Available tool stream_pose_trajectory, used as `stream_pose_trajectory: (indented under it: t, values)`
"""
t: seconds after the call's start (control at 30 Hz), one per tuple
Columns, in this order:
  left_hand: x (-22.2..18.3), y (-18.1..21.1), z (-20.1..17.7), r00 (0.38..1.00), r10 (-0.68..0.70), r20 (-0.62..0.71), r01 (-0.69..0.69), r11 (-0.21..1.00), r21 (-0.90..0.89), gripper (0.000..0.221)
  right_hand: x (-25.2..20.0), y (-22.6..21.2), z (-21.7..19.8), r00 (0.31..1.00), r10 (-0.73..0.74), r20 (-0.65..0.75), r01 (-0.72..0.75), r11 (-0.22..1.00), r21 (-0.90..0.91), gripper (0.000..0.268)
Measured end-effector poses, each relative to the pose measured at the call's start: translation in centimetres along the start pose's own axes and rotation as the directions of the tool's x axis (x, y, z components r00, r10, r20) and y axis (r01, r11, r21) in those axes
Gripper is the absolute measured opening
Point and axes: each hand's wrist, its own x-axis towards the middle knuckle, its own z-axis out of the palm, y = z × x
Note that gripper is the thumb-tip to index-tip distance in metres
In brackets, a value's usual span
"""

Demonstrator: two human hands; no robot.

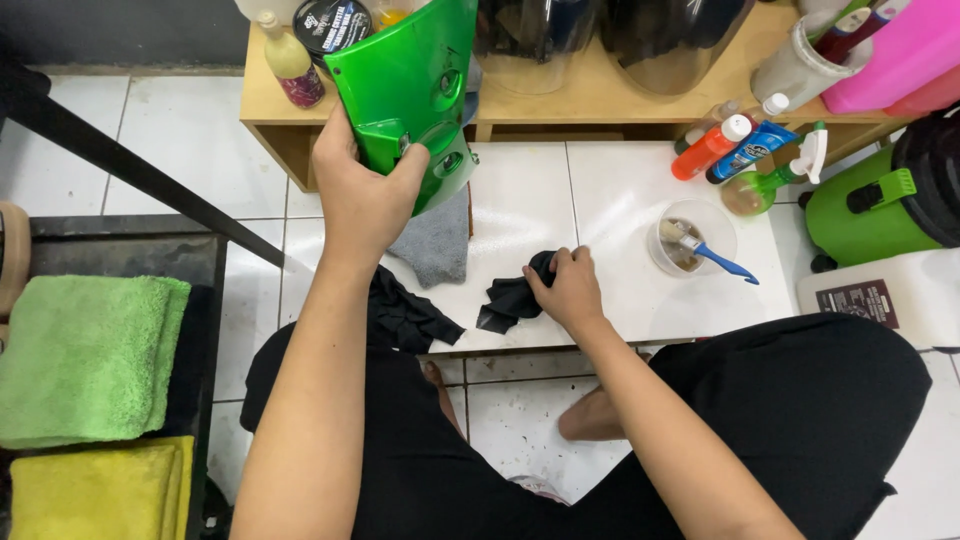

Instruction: The person cleans a green motorcycle part using a black cloth and a brush. They wipe the surface of the part and then apply a substance from a container using the brush.

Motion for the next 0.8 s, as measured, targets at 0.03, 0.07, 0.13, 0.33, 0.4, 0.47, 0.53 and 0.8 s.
stream_pose_trajectory:
  t: [0.03,0.07,0.13,0.33,0.4,0.47,0.53,0.8]
  values:
    - [0.0,0.1,-0.1,1.000,-0.008,-0.008,0.008,1.000,0.002,0.019,-0.9,0.3,0.5,1.000,-0.005,0.009,0.005,1.000,-0.006,0.050]
    - [0.0,0.1,-0.2,1.000,-0.002,-0.009,0.002,1.000,-0.002,0.018,-1.9,0.7,0.9,0.987,-0.160,0.023,0.161,0.986,-0.041,0.070]
    - [-0.1,0.1,-0.4,1.000,0.000,-0.008,0.000,1.000,-0.004,0.018,-4.2,1.0,2.4,0.950,-0.309,0.047,0.311,0.948,-0.068,0.096]
    - [0.0,0.3,0.5,0.999,-0.038,0.021,0.038,0.999,-0.019,0.018,-9.8,-1.1,7.5,0.927,-0.371,0.051,0.339,0.774,-0.534,0.087]
    - [0.0,0.2,0.7,0.999,-0.031,0.028,0.032,0.999,-0.020,0.018,-9.4,-1.1,9.3,0.882,-0.471,-0.013,0.337,0.650,-0.681,0.080]
    - [0.0,0.1,0.7,0.999,-0.032,0.027,0.032,0.999,-0.002,0.018,-6.4,-0.1,9.3,0.880,-0.474,-0.043,0.348,0.701,-0.622,0.075]
    - [-0.4,0.1,0.7,0.999,-0.035,0.036,0.035,0.999,0.014,0.018,-4.0,1.0,9.2,0.882,-0.465,-0.074,0.349,0.752,-0.559,0.070]
    - [-0.2,-0.1,0.5,1.000,0.002,0.019,-0.003,1.000,0.031,0.018,-1.3,-2.8,3.5,0.896,-0.438,-0.070,0.425,0.893,-0.146,0.035]
